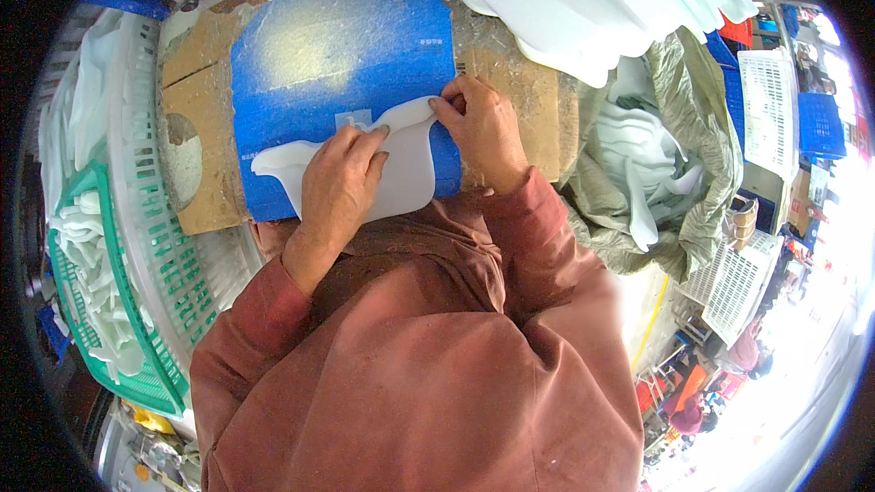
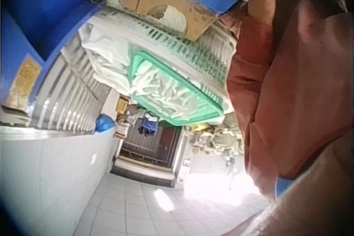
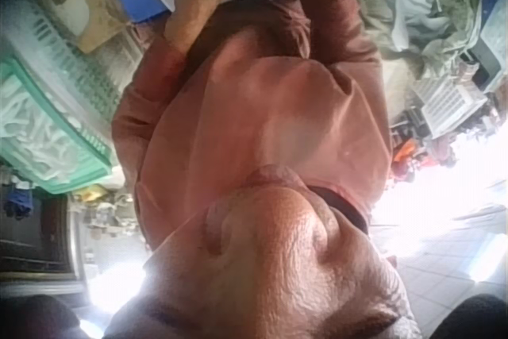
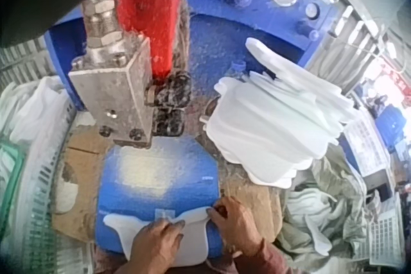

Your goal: The person repeatedly picks white foam insoles and small white foam inserts, aligns them, and presses them together using a blue press machine. The person places the assembled insoles into a green basket. The process is repeated for multiple units.

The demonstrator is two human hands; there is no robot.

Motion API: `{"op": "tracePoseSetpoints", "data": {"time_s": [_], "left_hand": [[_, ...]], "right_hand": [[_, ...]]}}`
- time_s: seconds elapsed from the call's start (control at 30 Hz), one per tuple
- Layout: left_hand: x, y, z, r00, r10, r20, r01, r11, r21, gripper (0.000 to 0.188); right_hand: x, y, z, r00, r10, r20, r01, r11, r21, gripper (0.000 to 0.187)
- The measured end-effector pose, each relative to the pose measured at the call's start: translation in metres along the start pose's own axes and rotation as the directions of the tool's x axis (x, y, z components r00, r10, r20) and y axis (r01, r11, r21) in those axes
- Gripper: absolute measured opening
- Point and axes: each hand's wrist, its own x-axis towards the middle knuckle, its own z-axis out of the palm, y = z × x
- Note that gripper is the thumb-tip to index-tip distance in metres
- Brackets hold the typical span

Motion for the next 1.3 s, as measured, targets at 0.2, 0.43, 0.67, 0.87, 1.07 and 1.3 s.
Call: {"op": "tracePoseSetpoints", "data": {"time_s": [0.2,0.43,0.67,0.87,1.07,1.3], "left_hand": [[-0.002,-0.007,0.012,0.999,0.038,-0.021,-0.037,0.999,0.035,0.026],[-0.009,-0.023,0.037,0.998,-0.049,-0.043,0.045,0.997,-0.07,0.026],[-0.007,-0.046,0.028,0.989,-0.145,0.025,0.135,0.82,-0.556,0.034],[0.002,-0.063,0.012,0.921,-0.279,0.273,0.37,0.403,-0.837,0.045],[-0.013,-0.04,-0.038,0.9,0.321,-0.296,-0.313,0.947,0.075,0.056],[-0.001,-0.018,-0.148,0.79,-0.035,0.612,0.074,0.996,-0.04,0.053]], "right_hand": [[0.003,0.004,0.001,0.998,-0.054,0.031,0.055,0.998,-0.029,0.018],[0.007,0.007,-0.007,0.993,-0.044,0.113,0.036,0.997,0.068,0.013],[0.009,-0.009,0.005,0.949,0.02,0.316,-0.092,0.973,0.213,0.029],[-0.019,-0.026,0.007,0.949,-0.282,0.142,0.265,0.956,0.13,0.027],[-0.057,-0.06,-0.023,0.908,-0.407,0.102,0.385,0.904,0.186,0.023],[-0.071,-0.088,-0.058,0.843,-0.537,0.039,0.531,0.84,0.11,0.021]]}}
